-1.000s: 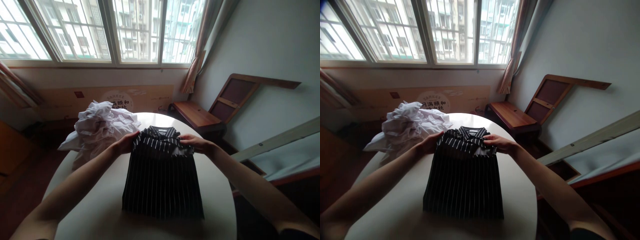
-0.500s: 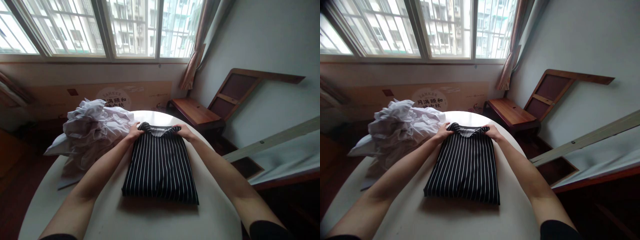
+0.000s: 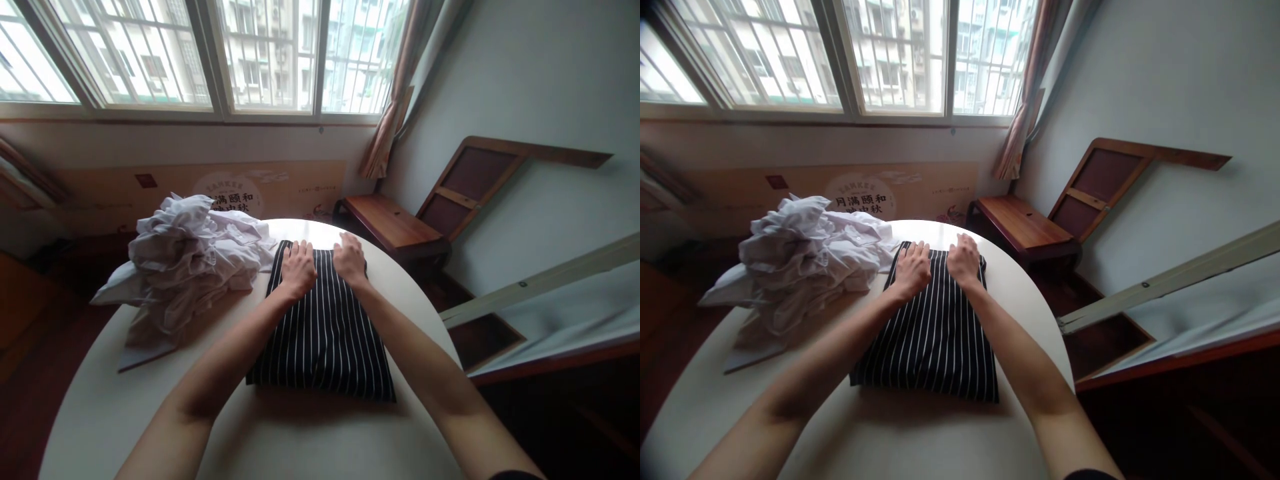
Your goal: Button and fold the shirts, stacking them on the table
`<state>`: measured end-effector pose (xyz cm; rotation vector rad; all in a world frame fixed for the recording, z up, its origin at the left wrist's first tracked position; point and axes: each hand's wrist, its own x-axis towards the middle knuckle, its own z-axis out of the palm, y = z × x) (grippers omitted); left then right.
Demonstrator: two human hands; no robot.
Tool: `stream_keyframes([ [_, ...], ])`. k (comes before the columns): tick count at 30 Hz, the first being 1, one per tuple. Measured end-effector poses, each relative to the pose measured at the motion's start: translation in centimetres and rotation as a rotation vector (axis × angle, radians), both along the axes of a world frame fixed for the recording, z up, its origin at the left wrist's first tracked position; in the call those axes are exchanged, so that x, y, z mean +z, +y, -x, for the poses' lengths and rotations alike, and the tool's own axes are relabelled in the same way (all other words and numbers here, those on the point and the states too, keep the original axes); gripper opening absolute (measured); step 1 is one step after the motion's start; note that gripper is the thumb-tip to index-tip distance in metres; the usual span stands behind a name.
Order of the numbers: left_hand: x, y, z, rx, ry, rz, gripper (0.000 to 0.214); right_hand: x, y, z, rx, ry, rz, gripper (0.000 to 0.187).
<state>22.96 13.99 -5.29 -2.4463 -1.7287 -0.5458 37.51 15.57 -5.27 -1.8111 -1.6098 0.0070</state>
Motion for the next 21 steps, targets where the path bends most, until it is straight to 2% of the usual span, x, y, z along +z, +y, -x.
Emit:
stream_keyframes([
  [2, -1.5, 0.4, -0.6, 0.049, 0.028, 0.088, 0.054, -0.9, -0.5, 2.8, 0.074, -0.035, 0.152, 0.049],
  [5, -3.7, 1.4, -0.4, 0.142, 0.012, 0.165, 0.054, -3.1, -0.9, 5.0, 0.019, -0.069, 0.385, 0.055],
  [9, -5.2, 2.5, 0.7, 0.155, 0.010, 0.176, 0.060, -4.8, -1.3, 4.0, 0.056, -0.219, 0.426, 0.064],
  [12, -5.4, 3.2, 2.0, 0.163, 0.014, 0.212, 0.070, -4.6, -1.8, 1.8, 0.048, -0.257, 0.460, 0.073],
  [16, -5.4, 3.9, 3.5, 0.129, 0.048, 0.251, 0.076, -4.3, -2.4, -1.5, -0.050, -0.238, 0.506, 0.077],
  [19, -4.4, 3.5, 3.6, 0.118, 0.090, 0.238, 0.073, -3.9, -2.6, -3.3, -0.096, -0.212, 0.542, 0.073],
  [21, -3.1, 2.3, 3.4, 0.088, 0.111, 0.168, 0.071, -3.0, -3.2, -3.7, -0.096, -0.222, 0.538, 0.073],
])
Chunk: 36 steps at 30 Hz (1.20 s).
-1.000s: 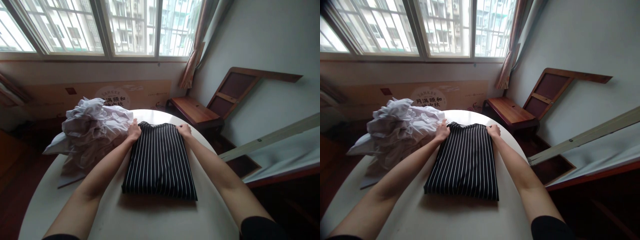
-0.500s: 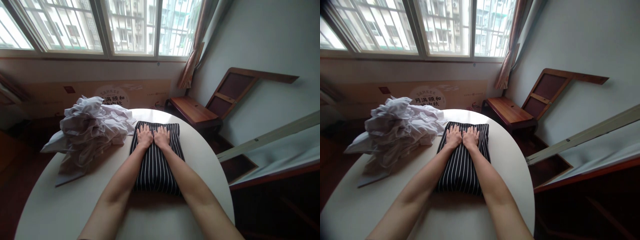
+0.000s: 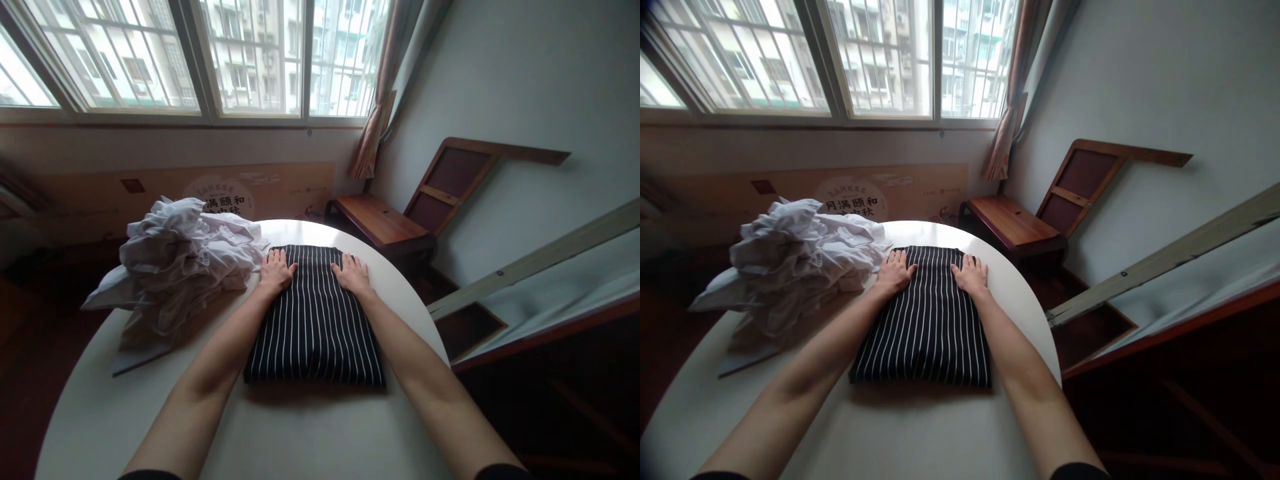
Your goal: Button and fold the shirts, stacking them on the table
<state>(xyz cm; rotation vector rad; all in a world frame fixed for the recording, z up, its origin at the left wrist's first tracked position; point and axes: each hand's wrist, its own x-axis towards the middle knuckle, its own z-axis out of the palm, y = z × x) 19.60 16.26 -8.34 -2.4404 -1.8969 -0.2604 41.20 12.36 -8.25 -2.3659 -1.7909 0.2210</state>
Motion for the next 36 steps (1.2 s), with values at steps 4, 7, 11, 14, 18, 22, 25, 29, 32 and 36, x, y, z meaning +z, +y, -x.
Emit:
stream_keyframes([
  [4, 2.3, -5.8, 0.4, -0.406, 0.008, -0.151, 0.082, 2.2, -3.9, 1.5, 0.307, -0.065, -0.200, 0.079],
  [7, 1.9, -11.0, 2.1, -0.697, 0.012, -0.038, 0.102, 2.2, -8.5, 3.7, 0.818, -0.030, -0.184, 0.094],
  [11, -0.1, -14.7, 4.2, -0.711, 0.024, 0.152, 0.115, 0.6, -12.5, 5.6, 0.992, 0.049, -0.041, 0.102],
  [14, -0.6, -14.7, 5.2, -0.698, 0.049, 0.203, 0.114, 0.0, -13.2, 4.8, 0.972, 0.039, -0.033, 0.101],
  [18, -0.6, -14.3, 6.9, -0.681, 0.081, 0.229, 0.114, -0.2, -14.2, 1.3, 0.915, -0.013, -0.032, 0.098],
  [22, -0.8, -15.0, 9.2, -0.656, 0.101, 0.235, 0.114, -0.8, -15.9, -2.1, 0.831, -0.061, 0.000, 0.097],
  [25, -0.8, -15.7, 10.6, -0.660, 0.100, 0.248, 0.113, -0.9, -16.5, -3.7, 0.840, -0.060, 0.035, 0.095],
  [29, 0.9, -16.3, 11.5, -0.679, 0.115, 0.339, 0.110, 0.7, -16.8, -3.7, 0.832, -0.022, 0.123, 0.088],
  [32, 2.3, -16.9, 11.1, -0.639, 0.080, 0.368, 0.099, 2.2, -18.1, -1.2, 0.707, 0.020, 0.085, 0.081],
  [36, 1.9, -18.0, 9.2, -0.652, -0.007, 0.230, 0.091, 2.0, -20.3, 4.0, 0.770, 0.062, -0.092, 0.081],
])
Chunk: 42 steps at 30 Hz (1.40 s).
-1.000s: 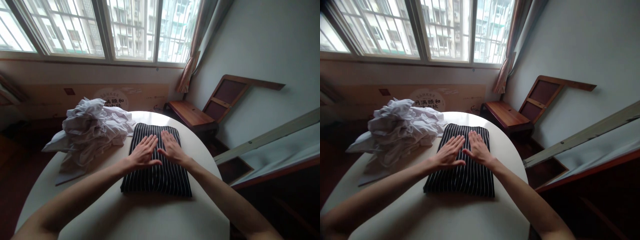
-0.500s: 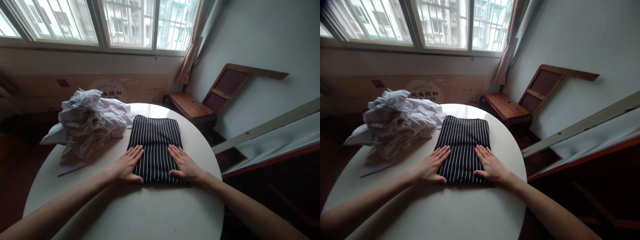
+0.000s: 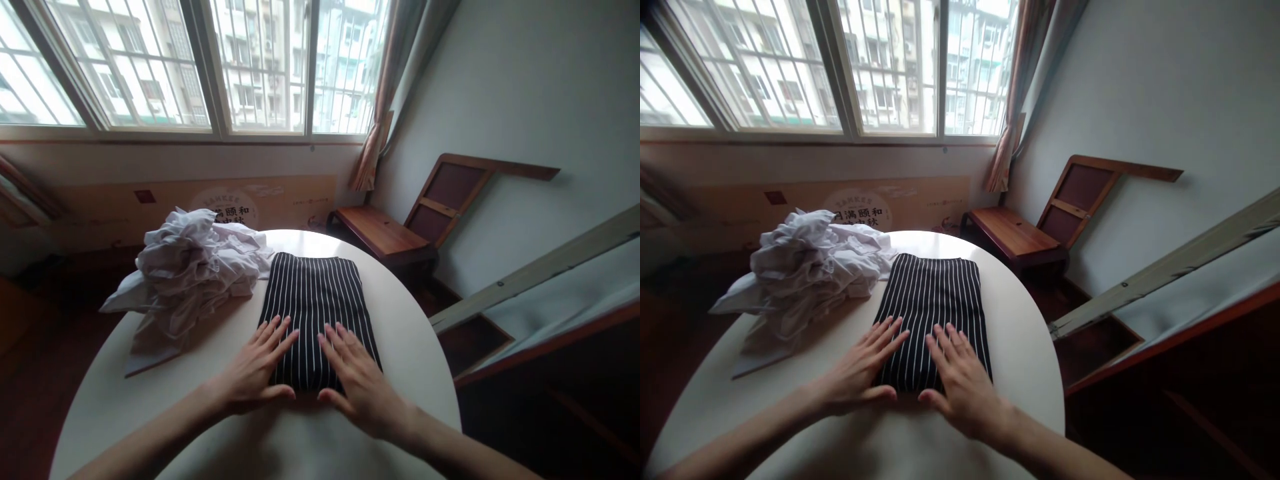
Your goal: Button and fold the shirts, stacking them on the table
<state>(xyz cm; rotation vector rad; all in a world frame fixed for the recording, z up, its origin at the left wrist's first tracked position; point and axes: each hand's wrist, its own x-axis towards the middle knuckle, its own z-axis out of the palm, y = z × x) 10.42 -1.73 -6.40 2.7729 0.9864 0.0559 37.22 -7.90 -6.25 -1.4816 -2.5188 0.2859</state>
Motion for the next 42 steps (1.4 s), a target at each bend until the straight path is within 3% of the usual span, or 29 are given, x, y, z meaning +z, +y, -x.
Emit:
stream_keyframes([
  [3, -1.5, -0.3, -1.2, -0.111, -0.001, -0.008, 0.089, -1.2, -0.1, 1.8, 0.116, -0.007, 0.033, 0.079],
  [7, -2.6, 0.6, -2.0, -0.123, 0.000, -0.021, 0.087, -2.0, 1.2, 0.6, 0.103, -0.016, 0.064, 0.073],
  [12, -2.6, 2.7, -4.4, -0.088, -0.007, -0.035, 0.081, -1.9, 3.4, -2.5, 0.103, -0.028, 0.036, 0.069],
  [19, -2.9, 6.0, -10.8, 0.016, -0.068, -0.071, 0.075, -2.2, 8.8, -8.4, 0.132, -0.101, 0.003, 0.066],
  [27, -3.3, 9.3, -17.0, 0.147, -0.111, -0.081, 0.074, -2.5, 13.4, -14.6, 0.001, -0.172, -0.006, 0.057],
  [35, -3.0, 10.7, -18.4, 0.196, -0.115, -0.055, 0.078, -1.8, 14.7, -14.7, -0.057, -0.193, -0.021, 0.055],
  [42, -2.6, 10.4, -16.8, 0.150, -0.085, -0.053, 0.081, -1.8, 14.1, -14.5, -0.106, -0.175, 0.018, 0.057],
])
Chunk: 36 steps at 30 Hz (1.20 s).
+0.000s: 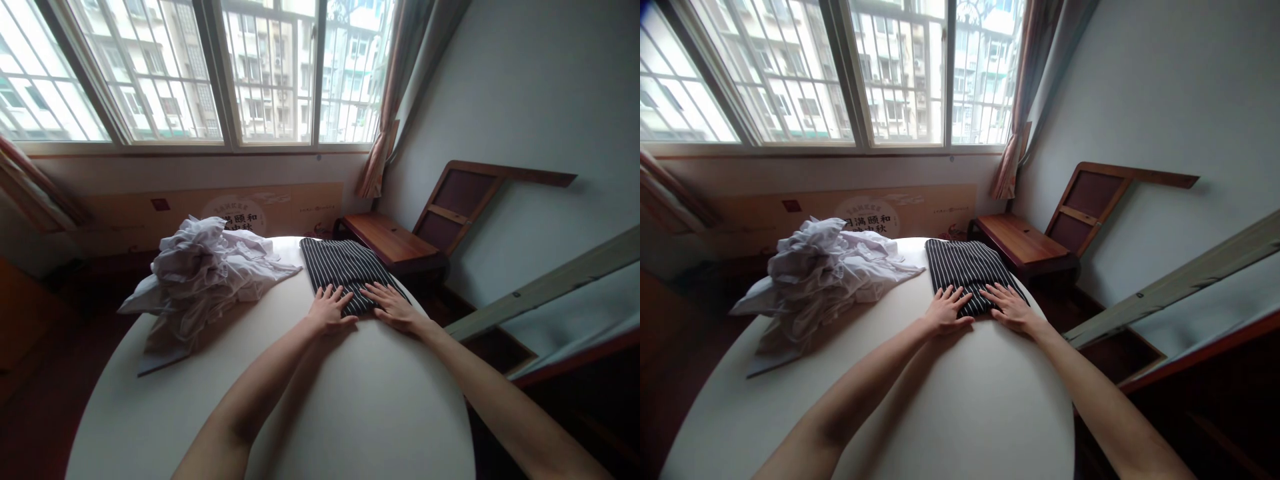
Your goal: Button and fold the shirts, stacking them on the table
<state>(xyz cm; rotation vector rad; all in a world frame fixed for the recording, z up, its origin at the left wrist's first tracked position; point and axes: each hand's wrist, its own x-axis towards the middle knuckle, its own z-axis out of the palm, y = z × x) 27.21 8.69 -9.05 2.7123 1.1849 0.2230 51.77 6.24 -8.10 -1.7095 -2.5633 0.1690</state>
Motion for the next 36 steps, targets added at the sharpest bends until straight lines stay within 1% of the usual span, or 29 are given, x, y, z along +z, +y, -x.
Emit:
stream_keyframes([
  [3, 0.1, 0.0, 0.8, -0.028, 0.013, 0.019, 0.082, 0.1, 0.7, 1.4, -0.070, 0.010, 0.005, 0.055],
  [7, 0.2, 0.1, 1.9, -0.081, 0.023, 0.056, 0.077, -0.5, 1.8, 4.9, -0.307, 0.009, -0.066, 0.061],
  [9, 0.6, 0.1, 3.1, -0.105, 0.013, 0.071, 0.074, -1.1, 2.0, 6.2, -0.363, -0.017, -0.081, 0.063],
  [11, 1.5, 0.3, 5.3, -0.081, -0.023, 0.005, 0.071, -1.6, 2.0, 6.7, -0.367, -0.032, -0.097, 0.064],
  [12, 2.2, 0.6, 6.8, -0.035, -0.053, -0.068, 0.069, -1.8, 1.9, 6.8, -0.364, -0.030, -0.105, 0.064],
  [14, 4.0, 1.4, 10.4, 0.131, -0.131, -0.254, 0.061, -2.2, 1.9, 6.5, -0.350, -0.015, -0.119, 0.062],
  [15, 5.1, 2.1, 12.5, 0.252, -0.180, -0.334, 0.054, -2.3, 1.9, 6.4, -0.346, -0.004, -0.133, 0.062],
  [16, 6.3, 2.8, 14.8, 0.382, -0.235, -0.387, 0.049, -2.5, 1.9, 6.2, -0.345, 0.007, -0.151, 0.061],
  [17, 7.4, 3.6, 17.0, 0.485, -0.287, -0.420, 0.047, -2.6, 1.9, 6.1, -0.347, 0.020, -0.170, 0.060],
  [18, 8.3, 4.4, 19.2, 0.554, -0.328, -0.431, 0.048, -2.7, 1.9, 6.1, -0.351, 0.032, -0.190, 0.060],
  [19, 9.1, 5.1, 21.2, 0.588, -0.361, -0.425, 0.050, -2.8, 1.9, 6.1, -0.352, 0.044, -0.206, 0.059],
  [20, 9.7, 5.7, 23.0, 0.594, -0.377, -0.397, 0.050, -2.9, 1.9, 6.1, -0.349, 0.055, -0.218, 0.059],
  [22, 10.2, 6.6, 25.6, 0.661, -0.416, -0.385, 0.046, -3.0, 1.9, 6.1, -0.340, 0.070, -0.233, 0.057],
  [23, 10.2, 6.9, 26.3, 0.709, -0.422, -0.389, 0.043, -3.0, 1.8, 6.1, -0.336, 0.076, -0.239, 0.056],
  [24, 10.2, 7.0, 26.8, 0.767, -0.424, -0.405, 0.042, -3.0, 1.8, 6.0, -0.332, 0.081, -0.245, 0.056],
  [26, 10.2, 6.9, 26.9, 0.862, -0.408, -0.442, 0.044, -3.1, 1.8, 6.0, -0.325, 0.094, -0.260, 0.055],
  [28, 10.7, 6.7, 26.3, 0.906, -0.421, -0.475, 0.046, -3.1, 1.8, 5.9, -0.317, 0.109, -0.280, 0.053],
  [30, 11.7, 6.1, 25.3, 0.911, -0.511, -0.524, 0.040, -3.2, 1.8, 5.9, -0.310, 0.123, -0.299, 0.053],
  [31, 12.3, 5.5, 24.7, 0.894, -0.577, -0.563, 0.034, -3.2, 1.8, 5.9, -0.307, 0.131, -0.308, 0.052],
  [33, 13.3, 4.0, 23.2, 0.807, -0.701, -0.636, 0.025, -3.4, 1.8, 5.9, -0.298, 0.156, -0.331, 0.051],
  [35, 13.3, 1.4, 21.2, 0.652, -0.752, -0.647, 0.021, -3.4, 1.8, 5.9, -0.291, 0.198, -0.369, 0.049],
  [36, 12.8, -0.1, 20.0, 0.577, -0.751, -0.624, 0.019, -3.4, 1.7, 6.0, -0.287, 0.225, -0.396, 0.048],
])
